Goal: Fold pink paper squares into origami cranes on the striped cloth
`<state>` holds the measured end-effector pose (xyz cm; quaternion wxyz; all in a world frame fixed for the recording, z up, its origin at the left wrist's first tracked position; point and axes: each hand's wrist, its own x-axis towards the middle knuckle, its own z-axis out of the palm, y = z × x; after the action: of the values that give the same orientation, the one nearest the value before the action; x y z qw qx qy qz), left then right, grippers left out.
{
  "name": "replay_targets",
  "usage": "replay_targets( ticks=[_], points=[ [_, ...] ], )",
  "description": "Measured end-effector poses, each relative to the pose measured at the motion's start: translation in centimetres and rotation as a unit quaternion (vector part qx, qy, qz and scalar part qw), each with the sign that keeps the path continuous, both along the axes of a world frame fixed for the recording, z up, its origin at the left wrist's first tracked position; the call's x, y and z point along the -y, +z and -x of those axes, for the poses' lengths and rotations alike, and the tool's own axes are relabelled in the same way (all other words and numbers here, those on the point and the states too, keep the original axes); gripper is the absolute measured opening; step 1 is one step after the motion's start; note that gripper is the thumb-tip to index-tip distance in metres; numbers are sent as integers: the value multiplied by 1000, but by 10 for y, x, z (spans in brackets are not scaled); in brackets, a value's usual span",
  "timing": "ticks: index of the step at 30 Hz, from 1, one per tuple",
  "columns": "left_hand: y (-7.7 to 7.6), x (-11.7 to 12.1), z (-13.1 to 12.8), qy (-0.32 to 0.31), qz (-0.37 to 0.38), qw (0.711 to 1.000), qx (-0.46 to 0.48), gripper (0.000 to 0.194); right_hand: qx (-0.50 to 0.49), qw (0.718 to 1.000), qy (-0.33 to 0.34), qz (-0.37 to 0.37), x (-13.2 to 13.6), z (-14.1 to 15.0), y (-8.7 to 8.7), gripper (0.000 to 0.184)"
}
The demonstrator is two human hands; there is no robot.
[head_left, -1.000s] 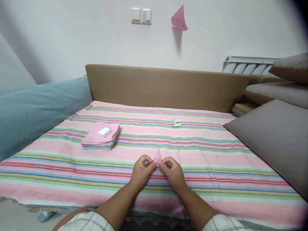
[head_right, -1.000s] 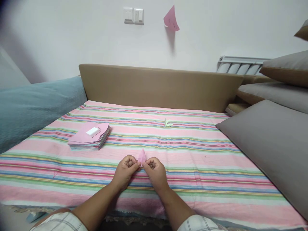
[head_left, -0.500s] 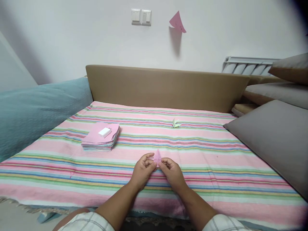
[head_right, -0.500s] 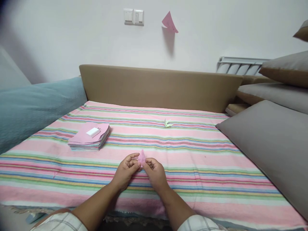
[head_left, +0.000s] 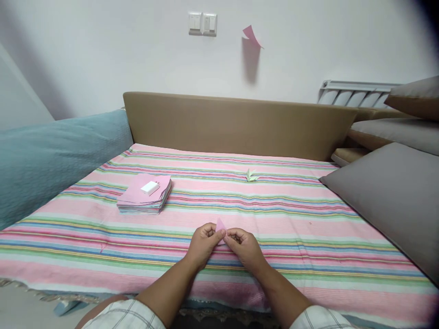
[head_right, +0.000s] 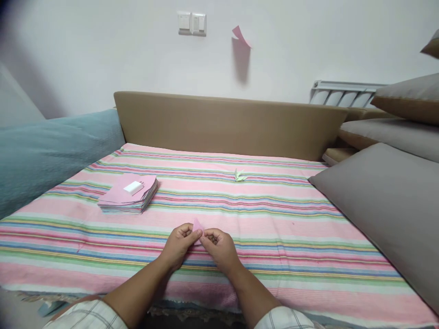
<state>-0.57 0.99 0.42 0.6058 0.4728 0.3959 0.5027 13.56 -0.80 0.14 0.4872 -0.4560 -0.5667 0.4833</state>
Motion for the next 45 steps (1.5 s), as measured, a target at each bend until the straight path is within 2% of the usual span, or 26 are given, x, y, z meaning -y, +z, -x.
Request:
replay_targets(
  ticks=[8, 13, 16, 19, 25, 32, 38, 45],
  points=[
    [1, -1, 0, 10, 19, 999, 32, 24, 8, 1000, -5, -21, 2, 3, 2, 26],
    [6, 1, 1, 17, -26, 999, 27, 23, 141, 988, 48, -49, 0, 2, 0, 34],
    [5, 1, 2, 17, -32, 999, 25, 25, 174, 979, 79, -74, -1, 2, -1, 40],
    [2, 2, 2, -3, -25, 999, 31, 28, 160, 981, 87, -71, 0, 2, 0, 42],
    [-1, 2, 1, -57, 37, 997, 47, 33, 131, 984, 109, -43, 3, 1, 4, 45],
    [4, 2, 0, -37, 53, 994, 93, 36, 143, 982, 114, -56, 3, 0, 3, 41],
    [7, 3, 0, -41, 51, 994, 90, 37, 119, 986, 108, -44, 3, 1, 3, 40],
    [14, 4, 0, -121, 37, 991, 38, 36, 56, 994, 89, -9, 1, -2, 1, 44]
  ],
)
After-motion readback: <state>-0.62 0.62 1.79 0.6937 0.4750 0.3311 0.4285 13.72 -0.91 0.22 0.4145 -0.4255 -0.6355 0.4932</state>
